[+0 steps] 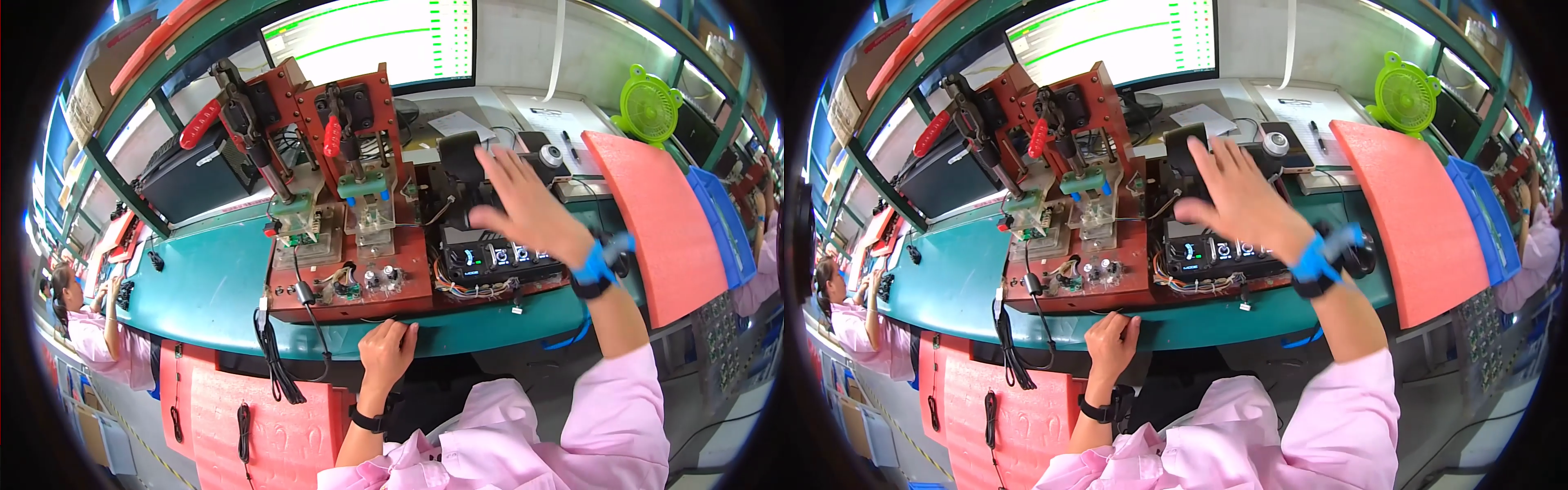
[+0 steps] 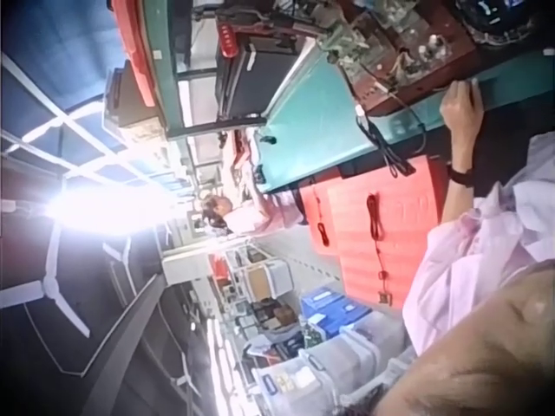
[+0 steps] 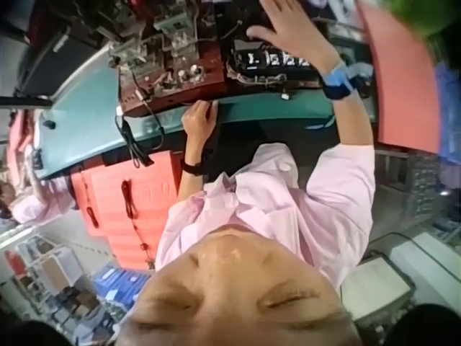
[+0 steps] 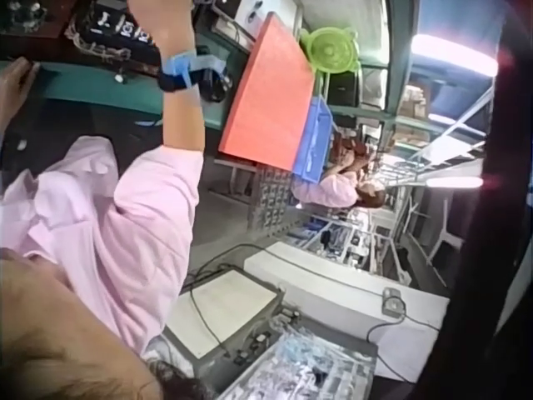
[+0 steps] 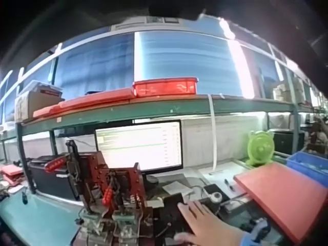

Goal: The person writes on a label, connects a cable to a circuit board, and places the board into a testing fixture. They move a joystick, turn knobs, and press buttons on a control panel while clicking a mouse before removing the board and cable.

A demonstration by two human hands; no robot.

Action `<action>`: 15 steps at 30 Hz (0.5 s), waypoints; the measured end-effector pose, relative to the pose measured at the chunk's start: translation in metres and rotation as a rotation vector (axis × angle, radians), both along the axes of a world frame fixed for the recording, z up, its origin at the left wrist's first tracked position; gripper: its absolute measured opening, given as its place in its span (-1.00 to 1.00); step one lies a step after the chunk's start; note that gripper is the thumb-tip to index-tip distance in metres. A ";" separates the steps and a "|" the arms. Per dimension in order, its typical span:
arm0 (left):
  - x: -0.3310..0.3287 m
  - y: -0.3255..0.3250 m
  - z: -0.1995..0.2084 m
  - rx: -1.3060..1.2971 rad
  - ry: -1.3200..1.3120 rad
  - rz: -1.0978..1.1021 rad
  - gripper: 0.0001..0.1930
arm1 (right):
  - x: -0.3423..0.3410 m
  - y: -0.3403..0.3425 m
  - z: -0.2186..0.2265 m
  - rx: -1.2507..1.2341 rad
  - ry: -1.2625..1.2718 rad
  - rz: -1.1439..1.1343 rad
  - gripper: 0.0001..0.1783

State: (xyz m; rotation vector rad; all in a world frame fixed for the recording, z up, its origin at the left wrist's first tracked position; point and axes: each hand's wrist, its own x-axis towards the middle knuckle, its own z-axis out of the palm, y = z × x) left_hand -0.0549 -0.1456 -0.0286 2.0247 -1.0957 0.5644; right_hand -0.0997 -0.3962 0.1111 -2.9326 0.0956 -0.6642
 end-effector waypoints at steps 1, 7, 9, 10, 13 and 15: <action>0.000 -0.002 0.000 -0.001 0.004 -0.013 -0.78 | -0.022 0.008 -0.007 -0.065 -0.010 0.008 -0.14; -0.001 -0.003 0.003 0.006 0.015 -0.052 -0.78 | -0.020 0.002 -0.012 -0.081 -0.036 0.013 -0.12; -0.001 -0.001 0.003 -0.001 0.023 -0.042 -0.78 | 0.020 -0.016 0.000 -0.115 0.101 -0.022 -0.12; -0.002 -0.004 0.003 -0.014 0.034 -0.053 -0.79 | 0.039 -0.029 0.010 -0.095 0.205 -0.066 -0.16; -0.004 -0.008 0.005 -0.023 0.044 -0.054 -0.79 | 0.099 -0.045 0.037 0.140 0.482 -0.048 -0.22; -0.004 -0.006 0.006 -0.010 0.045 -0.042 -0.79 | 0.125 -0.032 0.036 0.087 0.501 -0.119 -0.27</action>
